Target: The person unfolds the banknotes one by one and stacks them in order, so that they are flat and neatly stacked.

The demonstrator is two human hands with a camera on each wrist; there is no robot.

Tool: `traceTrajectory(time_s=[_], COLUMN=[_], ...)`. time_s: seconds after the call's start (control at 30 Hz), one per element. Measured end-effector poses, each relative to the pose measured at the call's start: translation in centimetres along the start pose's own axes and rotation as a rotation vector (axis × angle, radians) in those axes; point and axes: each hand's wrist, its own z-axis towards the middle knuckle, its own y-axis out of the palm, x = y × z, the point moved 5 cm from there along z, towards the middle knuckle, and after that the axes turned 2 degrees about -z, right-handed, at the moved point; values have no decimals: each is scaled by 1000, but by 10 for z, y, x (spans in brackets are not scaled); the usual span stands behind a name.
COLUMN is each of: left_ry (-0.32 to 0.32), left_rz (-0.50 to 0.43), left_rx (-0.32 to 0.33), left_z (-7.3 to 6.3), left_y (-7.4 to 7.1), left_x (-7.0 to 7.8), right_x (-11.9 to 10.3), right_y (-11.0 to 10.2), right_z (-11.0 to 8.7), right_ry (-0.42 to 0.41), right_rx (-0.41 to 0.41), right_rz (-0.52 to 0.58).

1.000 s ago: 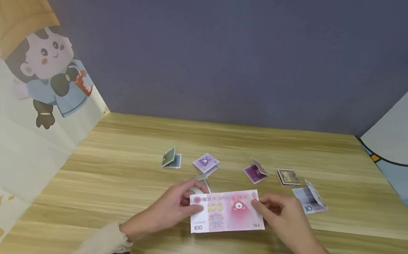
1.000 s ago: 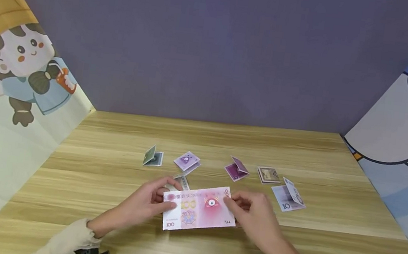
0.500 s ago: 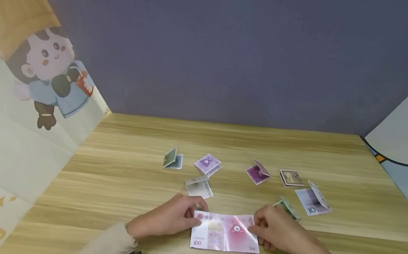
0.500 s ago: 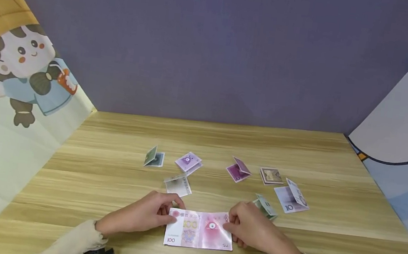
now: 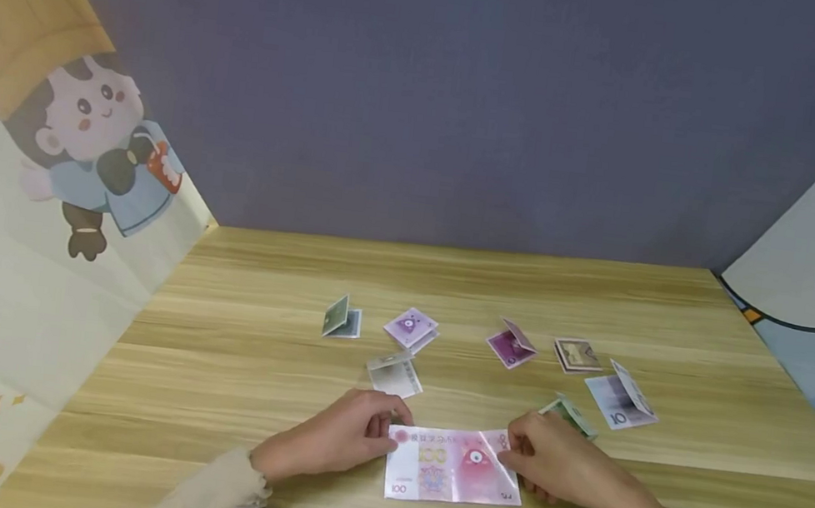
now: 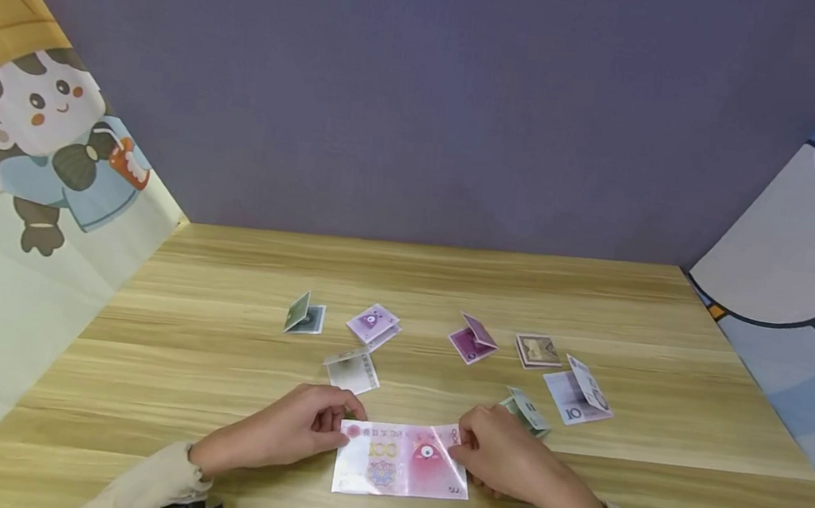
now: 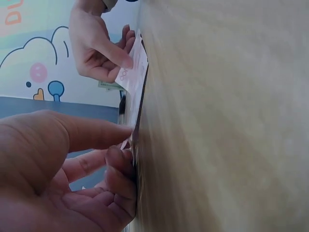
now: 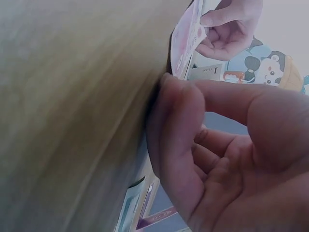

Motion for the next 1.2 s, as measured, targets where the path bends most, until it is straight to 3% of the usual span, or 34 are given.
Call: traceTrajectory(time_s=[0.53,0.77,1.0,1.2], left_ry=[21,-23,7,-3], left_rz=[69,58,38,37], left_rx=[32,4,14,6], left_z=[1,-3,-3,-2], left_y=[1,3,1,2], left_x=[4,4,6,6], right_x=[1,-1,-2,-3], right_y=[0,2,3,3], right_z=[-3,-3,-6,-7], right_ry=[21,38,72,71], right_rx=[1,28,32,42], right_rz=[-92,-186,-223,-241])
